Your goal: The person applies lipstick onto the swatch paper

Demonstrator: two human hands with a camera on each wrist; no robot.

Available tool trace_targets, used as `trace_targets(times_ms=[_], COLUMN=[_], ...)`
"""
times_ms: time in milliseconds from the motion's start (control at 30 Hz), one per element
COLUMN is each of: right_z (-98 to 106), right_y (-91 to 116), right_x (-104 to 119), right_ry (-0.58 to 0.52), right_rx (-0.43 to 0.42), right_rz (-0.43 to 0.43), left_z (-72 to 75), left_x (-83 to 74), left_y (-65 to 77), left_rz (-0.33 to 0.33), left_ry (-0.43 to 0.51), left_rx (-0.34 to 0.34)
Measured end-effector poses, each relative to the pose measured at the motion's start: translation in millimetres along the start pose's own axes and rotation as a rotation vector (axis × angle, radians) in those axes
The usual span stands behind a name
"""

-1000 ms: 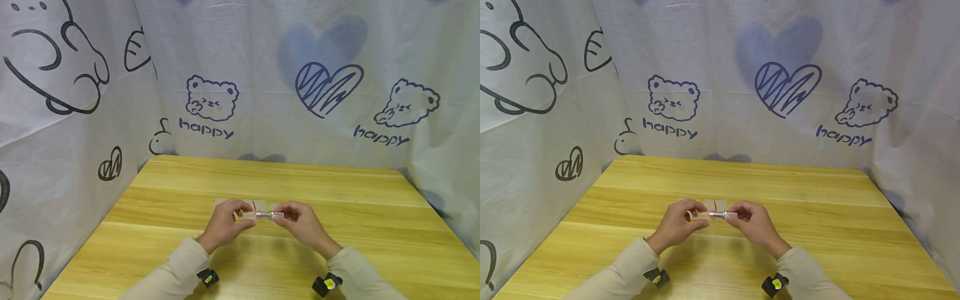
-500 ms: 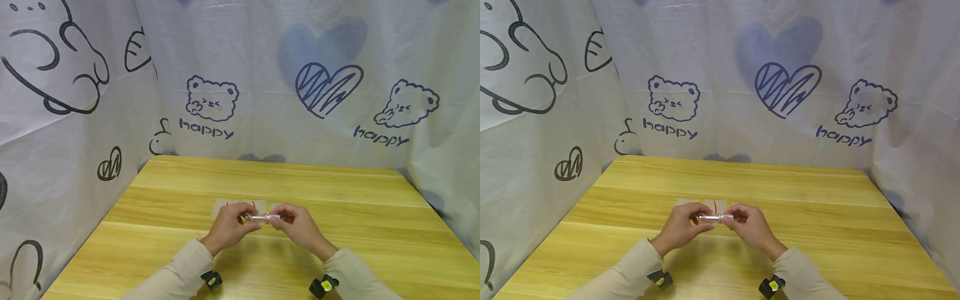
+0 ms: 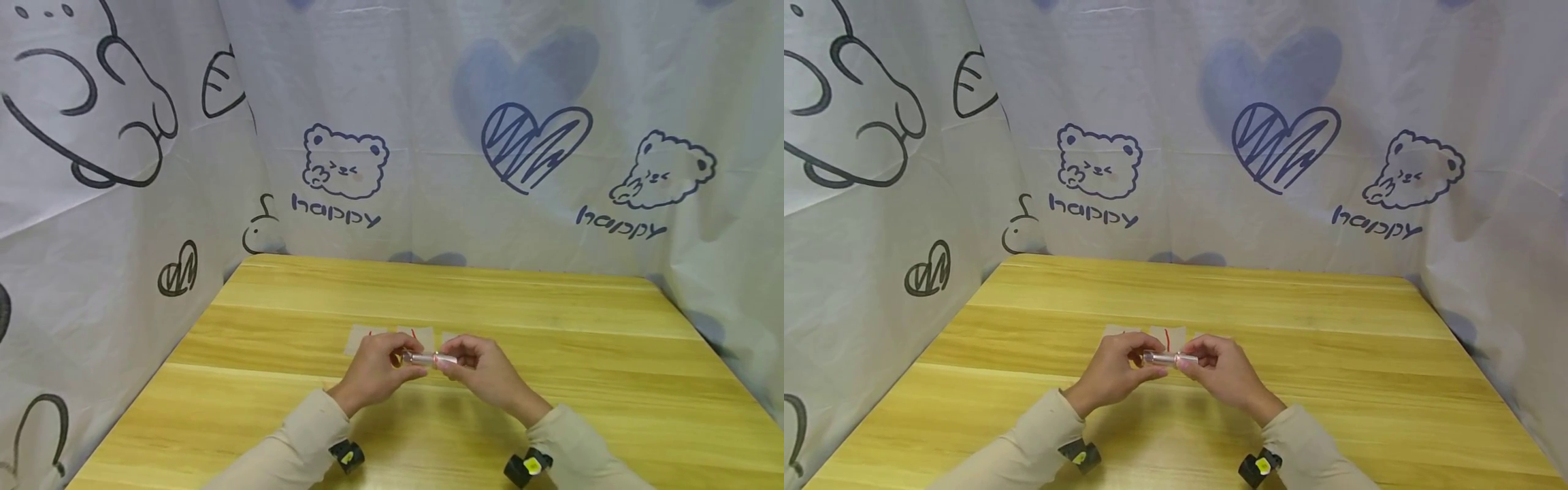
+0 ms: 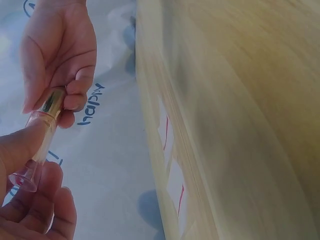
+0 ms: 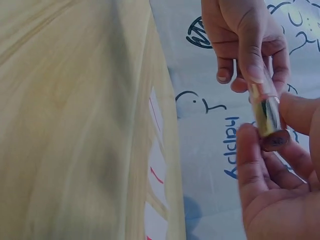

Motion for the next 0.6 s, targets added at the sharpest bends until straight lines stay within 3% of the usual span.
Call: trace_targets(times_ms=[167,267,467,600], right_z=[-3,-2,16,35], right_y=[1,1,4,6], right_x=[-1,-4,-25,-42], right_ry=[0.056,0.083,0.014,-0.060], right_rx=[0.117,0.144,0.039,-0.064], right_rz=[-0.027,-0.047,-0.091,-0.138], left_z=[-3.1,-6.0,-1.5,5.9], left_x=[0.4,3.1,23.0,50.1], left_y=[-1.4,-1.9,0.7,5.9], left_rz=[0.006,0.030,0.107,0.220], left_ry=[0.011,-0.007,-0.076,-0.106], left_rx=[0.048,0.107,0.178,0.199])
Point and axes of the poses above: each hand's wrist, its own y-axis away from the middle knuckle, its own z-axis out of the back of the hand, x = y × z, the point moved 8 cm from there along -y, towards the middle knuckle, and after that the axes turned 8 degrees about -y, right-handed, at the moved point
